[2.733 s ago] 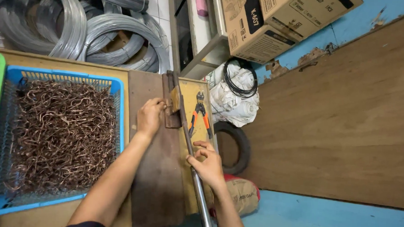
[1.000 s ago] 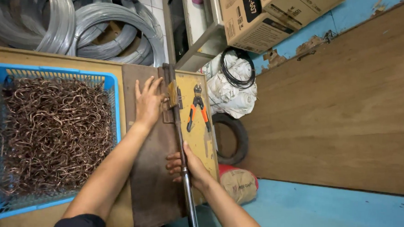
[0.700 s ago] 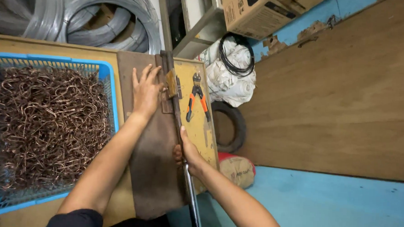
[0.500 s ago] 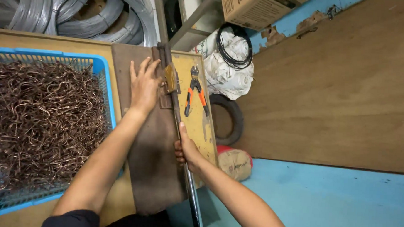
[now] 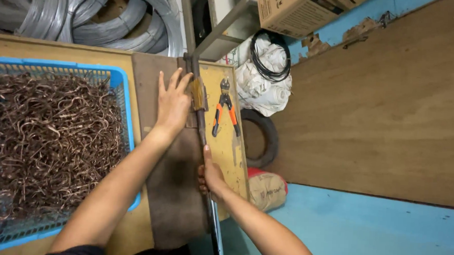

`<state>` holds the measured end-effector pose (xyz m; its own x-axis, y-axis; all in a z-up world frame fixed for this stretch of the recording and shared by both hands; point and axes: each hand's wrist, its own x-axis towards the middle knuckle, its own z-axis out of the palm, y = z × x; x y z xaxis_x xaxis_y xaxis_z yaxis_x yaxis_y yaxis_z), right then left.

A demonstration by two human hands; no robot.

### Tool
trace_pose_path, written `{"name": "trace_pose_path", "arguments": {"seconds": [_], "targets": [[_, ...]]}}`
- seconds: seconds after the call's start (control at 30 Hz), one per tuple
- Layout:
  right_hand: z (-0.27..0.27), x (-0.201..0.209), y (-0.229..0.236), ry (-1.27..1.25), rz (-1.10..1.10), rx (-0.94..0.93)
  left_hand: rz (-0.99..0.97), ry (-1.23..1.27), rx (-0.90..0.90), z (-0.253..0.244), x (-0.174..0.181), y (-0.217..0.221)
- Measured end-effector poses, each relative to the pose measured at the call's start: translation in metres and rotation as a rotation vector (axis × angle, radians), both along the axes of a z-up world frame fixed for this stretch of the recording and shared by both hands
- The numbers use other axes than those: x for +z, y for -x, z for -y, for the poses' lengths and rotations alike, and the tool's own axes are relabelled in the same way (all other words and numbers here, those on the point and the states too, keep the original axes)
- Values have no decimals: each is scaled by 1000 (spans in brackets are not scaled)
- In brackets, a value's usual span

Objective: Bending small metal wires into hooks using a manual jig and a lever tool on a workbench.

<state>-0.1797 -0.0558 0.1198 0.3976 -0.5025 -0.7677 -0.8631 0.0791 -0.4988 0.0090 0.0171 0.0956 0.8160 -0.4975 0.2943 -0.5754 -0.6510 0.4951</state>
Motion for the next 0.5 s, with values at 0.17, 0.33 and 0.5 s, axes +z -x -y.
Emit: {"name": "trace_pose_path", "arguments": {"seconds": [0.17,0.33,0.5], "targets": [[6,-14,3,45,4,11,-30,-34,-12,0,9,0],[14,-40,11,89,-3,13,-19,-70,-19,-1,4,0],[28,-74,16,182,-34,50,72,-52,-4,0,0,-1]]}}
